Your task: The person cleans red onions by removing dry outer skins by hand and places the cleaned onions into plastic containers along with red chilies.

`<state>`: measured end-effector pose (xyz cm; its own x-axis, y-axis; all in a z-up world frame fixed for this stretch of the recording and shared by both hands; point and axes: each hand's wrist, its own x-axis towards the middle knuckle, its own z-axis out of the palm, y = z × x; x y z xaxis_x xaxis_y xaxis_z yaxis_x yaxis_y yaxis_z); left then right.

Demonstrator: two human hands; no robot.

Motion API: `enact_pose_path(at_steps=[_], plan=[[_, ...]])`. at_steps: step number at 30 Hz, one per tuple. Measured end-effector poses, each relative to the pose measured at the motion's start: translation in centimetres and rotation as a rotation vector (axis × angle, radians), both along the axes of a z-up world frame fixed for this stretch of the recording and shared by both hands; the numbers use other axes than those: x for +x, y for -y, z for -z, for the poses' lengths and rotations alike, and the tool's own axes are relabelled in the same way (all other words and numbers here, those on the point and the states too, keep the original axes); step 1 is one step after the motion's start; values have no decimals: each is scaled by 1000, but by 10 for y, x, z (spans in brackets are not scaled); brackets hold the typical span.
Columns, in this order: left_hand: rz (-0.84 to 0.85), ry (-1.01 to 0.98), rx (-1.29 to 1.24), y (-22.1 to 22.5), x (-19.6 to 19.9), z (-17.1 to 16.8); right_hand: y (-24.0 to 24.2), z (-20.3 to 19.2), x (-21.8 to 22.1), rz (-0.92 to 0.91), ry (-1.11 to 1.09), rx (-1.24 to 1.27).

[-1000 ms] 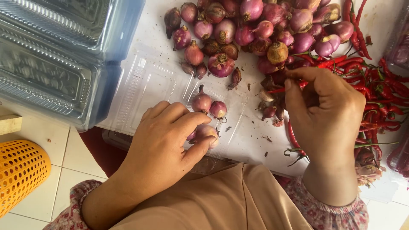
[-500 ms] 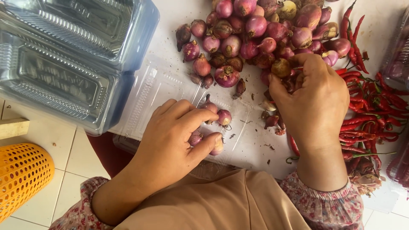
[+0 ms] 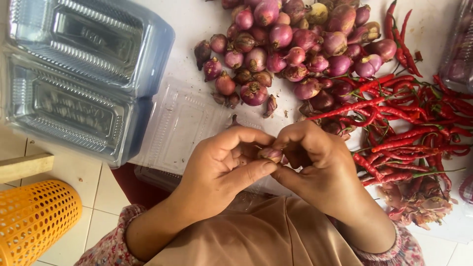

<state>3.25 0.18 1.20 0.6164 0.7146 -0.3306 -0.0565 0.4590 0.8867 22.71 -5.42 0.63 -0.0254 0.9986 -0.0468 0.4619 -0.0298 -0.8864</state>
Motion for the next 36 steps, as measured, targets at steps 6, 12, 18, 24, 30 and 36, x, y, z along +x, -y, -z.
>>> enact_pose_path(at_steps=[6,12,18,24,30,36], plan=[[-106,15,213,6,-7,4,8,10,5,76,-481,-123],[-44,-186,578,0,-7,0,15,11,2,73,-459,-185],[-56,-286,767,1,-9,8,10,-2,-7,132,-95,-152],[-10,-317,798,4,-10,14,7,-5,-9,103,127,-39],[21,-348,821,3,-11,15,4,-15,-8,64,113,2],[72,-329,856,3,-12,9,4,-13,-5,24,112,31]])
